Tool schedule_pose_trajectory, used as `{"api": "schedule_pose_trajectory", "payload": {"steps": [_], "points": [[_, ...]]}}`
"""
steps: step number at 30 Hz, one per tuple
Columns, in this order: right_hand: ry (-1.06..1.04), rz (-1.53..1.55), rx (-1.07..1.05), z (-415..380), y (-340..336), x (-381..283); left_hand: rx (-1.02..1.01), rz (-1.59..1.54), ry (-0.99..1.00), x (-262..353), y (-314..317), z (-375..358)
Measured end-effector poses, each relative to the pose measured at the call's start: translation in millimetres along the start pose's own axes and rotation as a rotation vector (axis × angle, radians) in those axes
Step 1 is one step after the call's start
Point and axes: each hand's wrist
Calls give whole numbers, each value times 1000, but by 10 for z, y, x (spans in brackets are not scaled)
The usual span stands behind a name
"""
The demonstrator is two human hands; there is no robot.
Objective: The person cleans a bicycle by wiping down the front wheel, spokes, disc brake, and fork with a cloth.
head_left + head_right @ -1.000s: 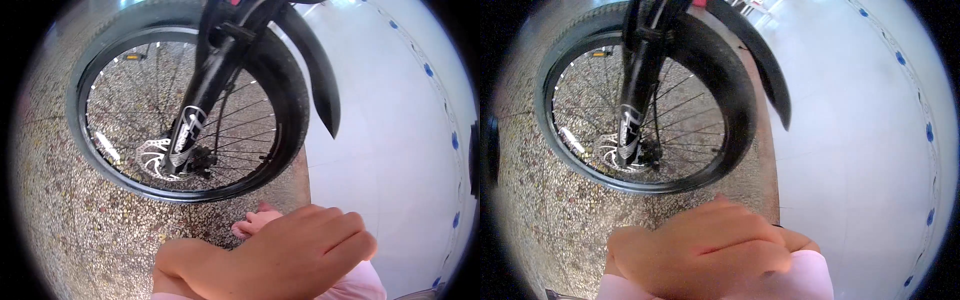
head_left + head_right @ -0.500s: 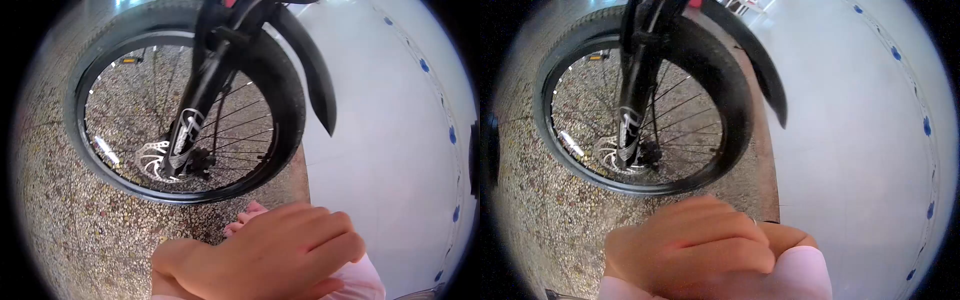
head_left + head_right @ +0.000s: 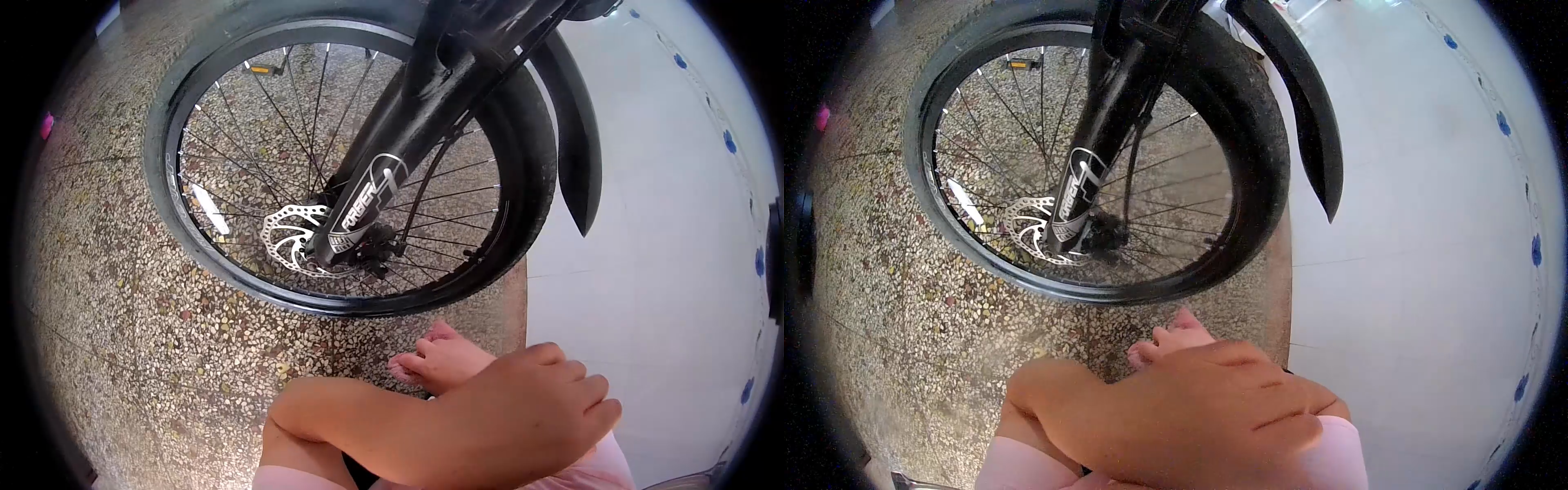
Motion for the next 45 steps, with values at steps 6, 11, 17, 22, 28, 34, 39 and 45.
{"api": "schedule_pose_trajectory", "payload": {"steps": [6,11,17,22,28,34,39,45], "points": [[-13,28,44,23,50,28,52,40,-83,-3,-61,-88],[-19,42,61,3,125,32,148,-119,-55,-71,-153,-160],[-38,46,92,-40,182,32,415,146,-234,-267,-452,-257],[62,85,35,-56,195,4,1013,593,-285,-803,-606,-123],[-6,83,89,-48,220,22,959,538,-457,-1128,-407,-64],[32,136,77,-37,230,35,1065,542,-419,-1345,-307,-23],[10,122,96,-45,288,69,1076,510,-357,-1390,-329,-36],[23,134,63,-41,239,55,1060,519,-344,-1421,-353,-55]]}}
Point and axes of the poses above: each hand's wrist, its own z-axis towards the middle knuckle, its own y-axis out of the palm, x = y × z, and after that the axes turned 12 degrees about -y, right-handed
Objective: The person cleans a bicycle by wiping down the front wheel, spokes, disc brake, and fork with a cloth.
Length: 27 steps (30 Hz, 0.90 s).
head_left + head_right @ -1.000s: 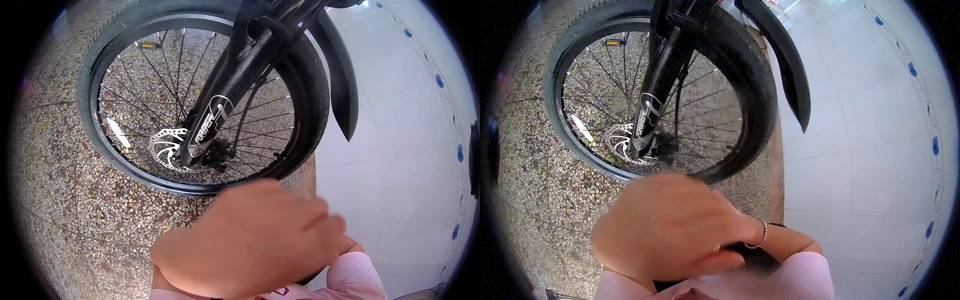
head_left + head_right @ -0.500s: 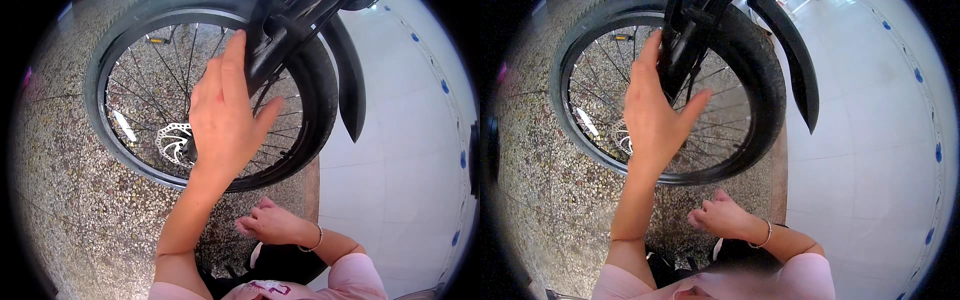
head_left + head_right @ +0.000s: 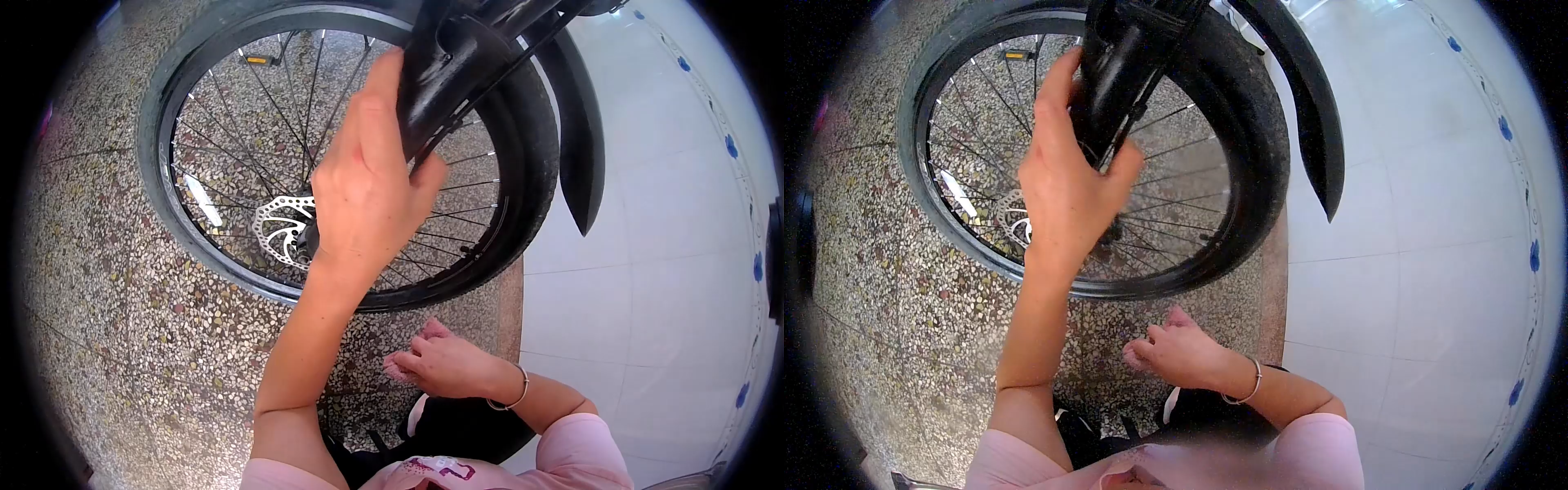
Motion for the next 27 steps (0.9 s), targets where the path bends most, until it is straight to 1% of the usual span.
{"api": "schedule_pose_trajectory", "payload": {"steps": [2,5,8,10,14,18,20,21,22,23,24,26,27], "points": [[-64,-49,35,-14,21,15,21,-8,38,8,19,12],[-77,-57,55,-13,13,4,36,-9,5,62,19,3],[-16,-1,44,0,-7,-1,16,-55,-17,59,13,-6],[-17,1,50,5,10,-4,-25,-45,-51,63,-7,-3],[-24,13,60,19,-25,-23,-29,-14,-47,51,-14,-5],[-11,15,32,19,-8,-13,-26,-54,-38,55,-31,7],[-30,-28,62,8,15,-4,-32,-71,-32,70,-69,31],[-30,-28,62,8,12,-1,-56,-143,-60,82,-91,50],[-26,-5,17,21,-32,-9,-82,-215,-89,89,-113,63],[-22,17,-29,45,-126,-29,-83,-216,-90,81,-138,75],[-21,17,-30,34,-255,-63,-118,-148,-145,63,-165,88],[156,312,108,23,-670,-158,-228,-76,-302,15,-227,110],[160,318,96,-19,-765,-118,-229,-79,-316,-29,-234,110]]}}
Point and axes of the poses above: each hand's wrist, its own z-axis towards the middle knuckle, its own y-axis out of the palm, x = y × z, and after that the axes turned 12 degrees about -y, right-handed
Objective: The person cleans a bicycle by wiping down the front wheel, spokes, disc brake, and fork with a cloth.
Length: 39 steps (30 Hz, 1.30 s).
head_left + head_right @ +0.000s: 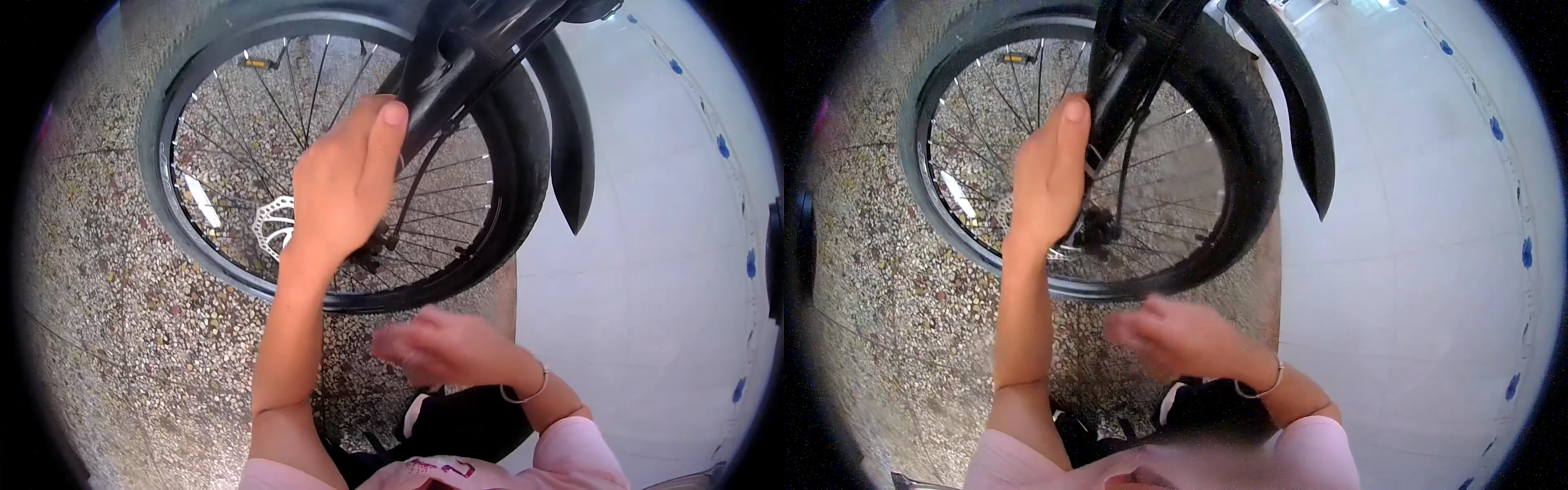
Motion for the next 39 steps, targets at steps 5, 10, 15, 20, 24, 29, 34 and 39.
{"api": "schedule_pose_trajectory", "payload": {"steps": [5,10,15,20,24,29,34,39], "points": [[-126,-311,997,-232,-224,151,-299,-323,-300,-44,-15,4],[113,-603,1039,-97,-164,342,-294,-327,-232,-63,2,-1],[180,-731,717,194,39,572,-266,-296,-177,-83,60,6],[95,-256,150,297,469,791,-273,-336,-175,-108,84,2],[-182,-202,-137,360,317,525,-269,-376,-188,-78,55,-7],[59,-282,296,309,-44,254,-269,-271,-143,-127,-25,23],[-96,-568,956,94,-327,389,-234,-169,-119,-145,-44,78],[270,-601,915,156,-215,585,-157,-368,68,-270,90,85]]}}
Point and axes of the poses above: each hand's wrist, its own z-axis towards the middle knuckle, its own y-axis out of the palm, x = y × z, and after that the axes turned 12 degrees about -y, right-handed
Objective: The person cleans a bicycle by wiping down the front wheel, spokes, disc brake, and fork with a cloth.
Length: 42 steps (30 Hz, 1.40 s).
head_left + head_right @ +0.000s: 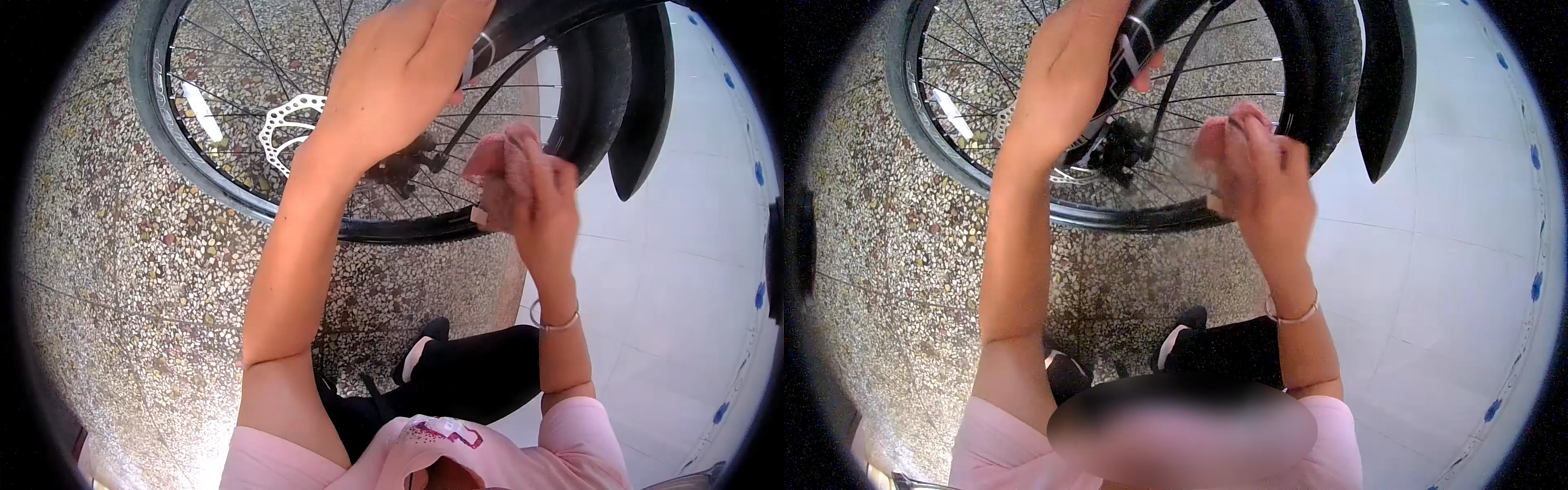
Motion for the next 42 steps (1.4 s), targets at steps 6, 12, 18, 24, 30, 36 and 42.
{"api": "schedule_pose_trajectory", "payload": {"steps": [6,12,18,24,30,36,42], "points": [[-119,230,-51,-41,300,-183,-44,43,-137,79,38,-13],[-383,384,-184,-166,413,-166,-71,32,-127,87,12,-18],[-335,379,-652,-195,216,-227,-41,-9,-70,24,-3,-29],[-212,527,-222,-103,56,-284,-46,-53,-112,193,-83,-91],[-228,470,-632,-220,54,-349,-134,-68,-104,265,-178,-121],[-301,356,-1217,-437,140,-186,-170,-82,-101,274,-185,-145],[-167,554,-846,-259,128,-426,-110,72,-75,83,-210,-63]]}}
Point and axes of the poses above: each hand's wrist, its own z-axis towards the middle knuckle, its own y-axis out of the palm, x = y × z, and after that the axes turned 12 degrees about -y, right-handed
